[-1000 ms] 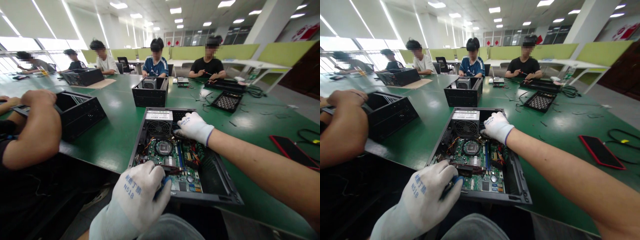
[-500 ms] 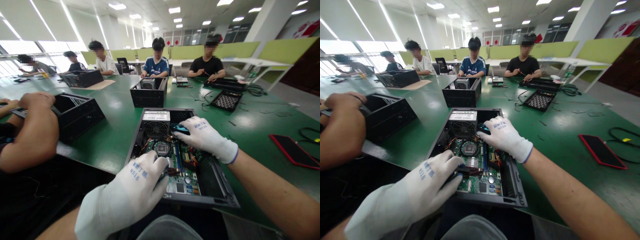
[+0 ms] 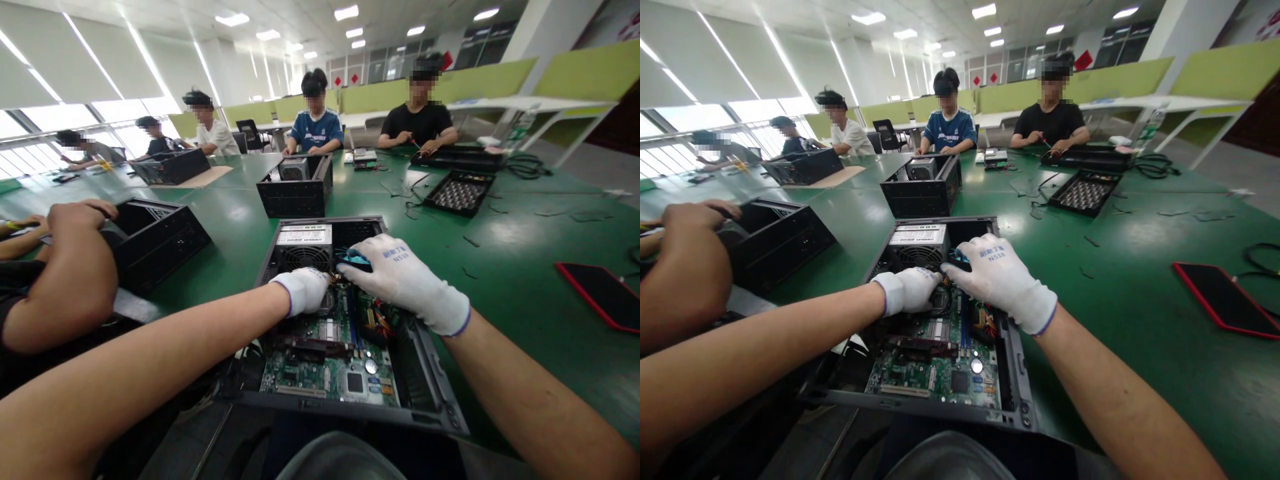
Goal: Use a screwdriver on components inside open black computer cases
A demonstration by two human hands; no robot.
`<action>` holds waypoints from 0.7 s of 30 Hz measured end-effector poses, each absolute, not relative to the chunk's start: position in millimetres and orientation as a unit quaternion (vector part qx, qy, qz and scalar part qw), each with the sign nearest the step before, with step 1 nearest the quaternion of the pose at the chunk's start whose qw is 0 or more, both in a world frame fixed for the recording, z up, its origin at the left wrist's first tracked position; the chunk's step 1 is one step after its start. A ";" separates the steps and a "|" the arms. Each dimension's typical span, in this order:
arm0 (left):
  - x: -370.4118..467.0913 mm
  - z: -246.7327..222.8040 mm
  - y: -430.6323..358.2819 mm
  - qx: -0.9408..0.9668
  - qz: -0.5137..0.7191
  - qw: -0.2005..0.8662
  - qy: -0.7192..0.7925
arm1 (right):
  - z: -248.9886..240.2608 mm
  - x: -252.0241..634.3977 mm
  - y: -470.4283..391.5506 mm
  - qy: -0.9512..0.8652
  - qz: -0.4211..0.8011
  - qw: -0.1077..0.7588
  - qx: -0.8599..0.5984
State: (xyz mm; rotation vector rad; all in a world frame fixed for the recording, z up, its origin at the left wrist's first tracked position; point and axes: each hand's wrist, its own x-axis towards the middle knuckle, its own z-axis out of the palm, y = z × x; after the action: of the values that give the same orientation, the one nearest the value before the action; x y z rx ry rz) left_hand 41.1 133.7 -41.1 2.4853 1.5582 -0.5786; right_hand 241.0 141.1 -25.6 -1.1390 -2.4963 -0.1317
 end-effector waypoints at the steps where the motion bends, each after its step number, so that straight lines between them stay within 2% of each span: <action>1: 41.6 -46.5 137.1 0.829 -0.203 0.080 0.515 | -25.6 241.5 140.2 -0.891 -0.041 0.200 -0.405; 7: 39.9 -64.7 140.2 0.839 -0.206 0.083 0.498 | -26.0 245.2 135.8 -0.886 -0.009 0.221 -0.409; 21: 38.2 -65.7 143.9 0.845 -0.187 0.070 0.497 | -28.0 245.5 135.8 -0.888 -0.001 0.218 -0.404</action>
State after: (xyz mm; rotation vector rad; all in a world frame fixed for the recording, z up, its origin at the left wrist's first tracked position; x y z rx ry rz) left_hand 38.2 143.9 -65.7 2.5417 1.4956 -0.5631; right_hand 245.5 135.8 -28.0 -1.1190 -2.4588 -0.0041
